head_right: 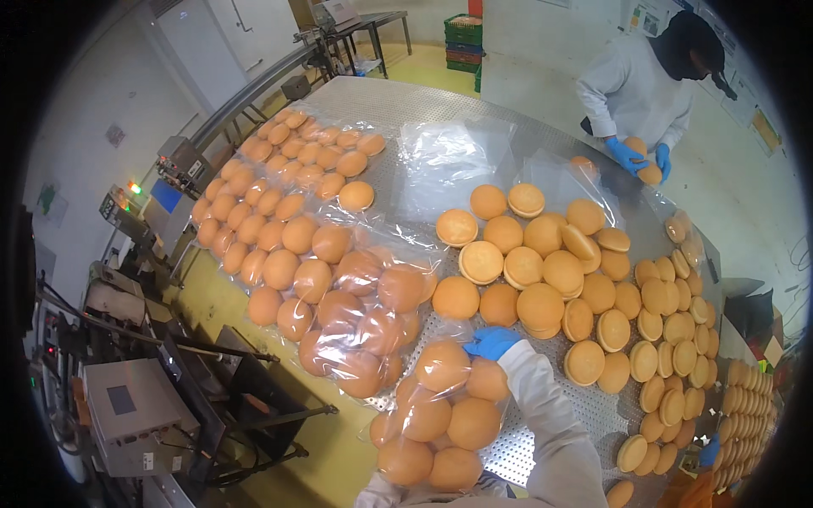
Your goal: The person places round baked buns into clear plastic bags on a perforated metal table. They pick up buns from a pile, arrange them inside the bags, and seal the bags. Other workers in protective clothing are visible in the background performing similar tasks.
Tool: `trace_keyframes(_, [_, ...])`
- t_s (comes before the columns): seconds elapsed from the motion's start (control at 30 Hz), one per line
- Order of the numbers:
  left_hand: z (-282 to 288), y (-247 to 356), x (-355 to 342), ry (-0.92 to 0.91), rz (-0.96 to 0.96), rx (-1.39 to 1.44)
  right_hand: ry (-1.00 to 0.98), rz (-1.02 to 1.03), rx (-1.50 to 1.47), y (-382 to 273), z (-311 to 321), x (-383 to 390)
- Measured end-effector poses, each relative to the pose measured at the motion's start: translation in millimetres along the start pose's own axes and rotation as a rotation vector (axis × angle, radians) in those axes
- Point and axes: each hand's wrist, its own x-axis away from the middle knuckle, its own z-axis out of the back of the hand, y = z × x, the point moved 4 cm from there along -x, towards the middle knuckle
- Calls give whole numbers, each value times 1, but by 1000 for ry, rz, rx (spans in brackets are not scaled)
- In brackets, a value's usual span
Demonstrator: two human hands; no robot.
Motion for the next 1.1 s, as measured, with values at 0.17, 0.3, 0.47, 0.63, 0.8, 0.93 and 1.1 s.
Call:
trace_keyframes(0.17, [3,4,8,-7,-51,-29,40,132,-305,19,-2,13])
trace_keyframes(0.3, [4,37,26,-94,-236,-197,136,219,-570,20,24,18])
trace_keyframes(0.47, [-107,184,103,-79,-680,-148,148,262,-902,-38,99,-5])
trace_keyframes(0.63, [-141,344,60,-400,-819,-57,117,352,-940,-139,163,-119])
trace_keyframes(0.8, [-105,509,-34,-183,-845,-202,106,546,-619,-245,196,-275])
trace_keyframes(0.93, [-71,599,-121,-236,-704,-196,1,572,-605,-287,199,-372])
trace_keyframes(1.1, [4,663,-195,-371,-522,-148,-86,364,-823,-306,185,-435])
